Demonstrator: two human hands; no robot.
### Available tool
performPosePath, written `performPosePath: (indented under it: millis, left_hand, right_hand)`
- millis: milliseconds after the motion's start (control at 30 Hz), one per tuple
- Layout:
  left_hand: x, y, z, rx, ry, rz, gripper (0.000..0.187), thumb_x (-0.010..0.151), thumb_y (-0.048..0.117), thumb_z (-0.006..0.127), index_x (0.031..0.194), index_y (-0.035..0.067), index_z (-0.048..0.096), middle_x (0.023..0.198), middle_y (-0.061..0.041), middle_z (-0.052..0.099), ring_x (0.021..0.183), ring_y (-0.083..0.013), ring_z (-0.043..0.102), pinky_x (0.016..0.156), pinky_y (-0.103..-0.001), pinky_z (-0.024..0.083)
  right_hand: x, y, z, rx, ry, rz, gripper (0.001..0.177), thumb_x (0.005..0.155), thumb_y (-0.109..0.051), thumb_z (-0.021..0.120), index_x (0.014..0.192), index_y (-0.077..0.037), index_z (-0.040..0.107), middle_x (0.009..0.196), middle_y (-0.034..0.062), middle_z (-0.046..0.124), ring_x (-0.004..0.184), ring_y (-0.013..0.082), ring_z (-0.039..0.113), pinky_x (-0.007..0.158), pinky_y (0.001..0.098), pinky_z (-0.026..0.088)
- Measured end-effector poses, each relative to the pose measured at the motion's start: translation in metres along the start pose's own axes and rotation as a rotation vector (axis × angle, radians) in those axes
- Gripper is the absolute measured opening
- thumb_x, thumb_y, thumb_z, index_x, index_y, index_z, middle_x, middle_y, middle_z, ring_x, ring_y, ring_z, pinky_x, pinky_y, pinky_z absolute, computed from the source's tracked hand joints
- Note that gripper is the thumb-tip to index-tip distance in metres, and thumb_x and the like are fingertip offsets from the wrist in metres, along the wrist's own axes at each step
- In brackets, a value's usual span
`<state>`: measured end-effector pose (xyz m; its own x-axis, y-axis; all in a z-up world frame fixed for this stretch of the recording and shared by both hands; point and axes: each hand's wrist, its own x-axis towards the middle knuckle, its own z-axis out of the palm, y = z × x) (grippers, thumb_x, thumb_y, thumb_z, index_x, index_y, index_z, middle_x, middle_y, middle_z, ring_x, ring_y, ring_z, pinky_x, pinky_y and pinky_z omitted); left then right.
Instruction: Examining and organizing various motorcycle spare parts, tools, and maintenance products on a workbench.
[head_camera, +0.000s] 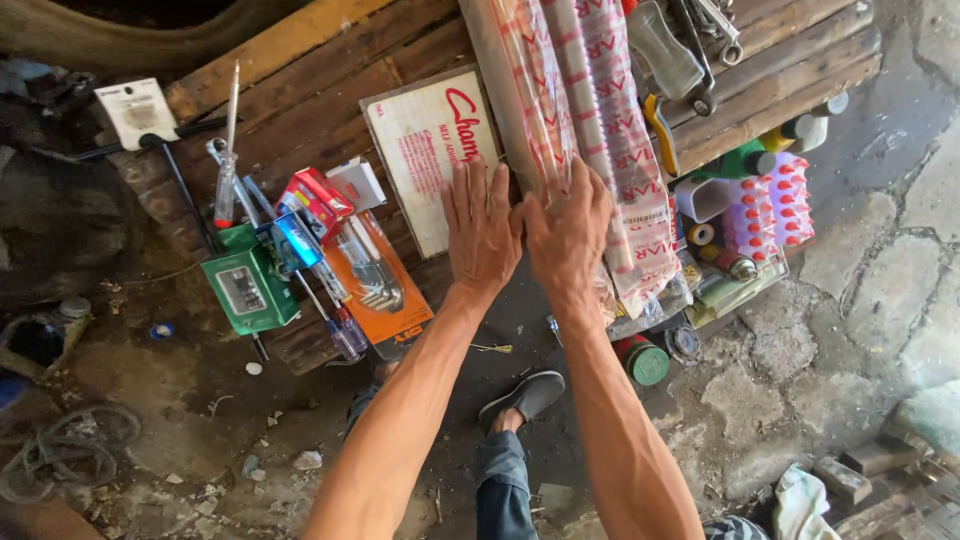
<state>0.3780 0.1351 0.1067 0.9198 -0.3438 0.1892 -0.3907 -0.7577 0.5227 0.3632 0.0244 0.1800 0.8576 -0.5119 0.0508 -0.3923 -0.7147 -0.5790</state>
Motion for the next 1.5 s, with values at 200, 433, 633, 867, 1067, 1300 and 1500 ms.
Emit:
performPosePath:
  millis: [200, 433, 633, 867, 1067, 1300, 1500]
  left_hand:
    - [0.002, -0.006, 0.020, 0.073, -0.075, -0.080, 0.061, 0.108, 0.031, 0.057, 0.160, 0.009, 0.032, 0.169, -0.021, 0.024, 0.161, -0.0407, 0.015, 0.132, -0.060, 0.013]
    - [-0.004, -0.010, 0.038, 0.251, -0.216, -0.094, 0.071, 0.108, 0.046, 0.047, 0.165, 0.008, 0.026, 0.172, -0.021, 0.010, 0.160, -0.0418, 0.004, 0.130, -0.060, 0.005]
    - [0.001, -0.007, 0.037, 0.336, -0.261, -0.120, 0.068, 0.104, 0.044, 0.047, 0.160, 0.007, 0.037, 0.169, -0.021, 0.017, 0.158, -0.0414, 0.009, 0.128, -0.059, 0.007]
    - [-0.003, -0.005, 0.037, 0.357, -0.196, -0.120, 0.065, 0.105, 0.045, 0.049, 0.156, 0.007, 0.045, 0.169, -0.019, 0.023, 0.159, -0.0394, 0.013, 0.130, -0.057, 0.010]
    - [-0.004, -0.008, 0.040, 0.314, -0.185, -0.113, 0.075, 0.101, 0.051, 0.054, 0.157, 0.003, 0.041, 0.167, -0.020, 0.025, 0.158, -0.0405, 0.014, 0.130, -0.058, 0.011]
    - [-0.003, -0.011, 0.038, 0.206, -0.248, -0.124, 0.086, 0.100, 0.056, 0.052, 0.160, -0.001, 0.026, 0.167, -0.025, 0.015, 0.156, -0.0436, 0.009, 0.127, -0.060, 0.006]
    - [-0.007, -0.011, 0.037, 0.332, -0.266, -0.089, 0.080, 0.104, 0.051, 0.051, 0.162, 0.002, 0.024, 0.170, -0.026, 0.013, 0.159, -0.0451, 0.006, 0.131, -0.060, 0.005]
  right_hand:
    - [0.026, -0.001, 0.021, -0.042, -0.066, 0.015, 0.071, 0.093, -0.022, 0.076, 0.149, 0.006, 0.042, 0.143, 0.0278, 0.052, 0.131, 0.0449, 0.049, 0.113, 0.0526, 0.037]
    - [0.046, -0.007, 0.042, -0.029, -0.089, 0.103, 0.072, 0.091, -0.022, 0.074, 0.150, 0.006, 0.041, 0.139, 0.0288, 0.052, 0.125, 0.0455, 0.048, 0.109, 0.0545, 0.037]
    - [0.066, -0.014, 0.047, -0.101, -0.079, 0.146, 0.074, 0.085, -0.029, 0.079, 0.144, 0.003, 0.047, 0.127, 0.0256, 0.056, 0.115, 0.0440, 0.052, 0.098, 0.0542, 0.042]
    - [0.078, -0.012, 0.053, -0.164, -0.116, 0.219, 0.059, 0.075, -0.028, 0.083, 0.118, 0.001, 0.056, 0.110, 0.0225, 0.058, 0.105, 0.0430, 0.056, 0.091, 0.0524, 0.046]
    - [0.089, -0.017, 0.059, -0.206, -0.112, 0.269, 0.057, 0.063, -0.024, 0.088, 0.105, 0.000, 0.056, 0.104, 0.0215, 0.060, 0.101, 0.0427, 0.059, 0.088, 0.0511, 0.049]
    - [0.092, -0.016, 0.060, -0.163, -0.114, 0.294, 0.051, 0.065, -0.021, 0.085, 0.101, 0.001, 0.055, 0.099, 0.0223, 0.062, 0.096, 0.0430, 0.061, 0.086, 0.0508, 0.050]
    - [0.093, -0.015, 0.044, -0.039, -0.201, 0.407, 0.047, 0.071, -0.026, 0.079, 0.100, 0.003, 0.056, 0.098, 0.0252, 0.065, 0.096, 0.0455, 0.064, 0.086, 0.0536, 0.050]
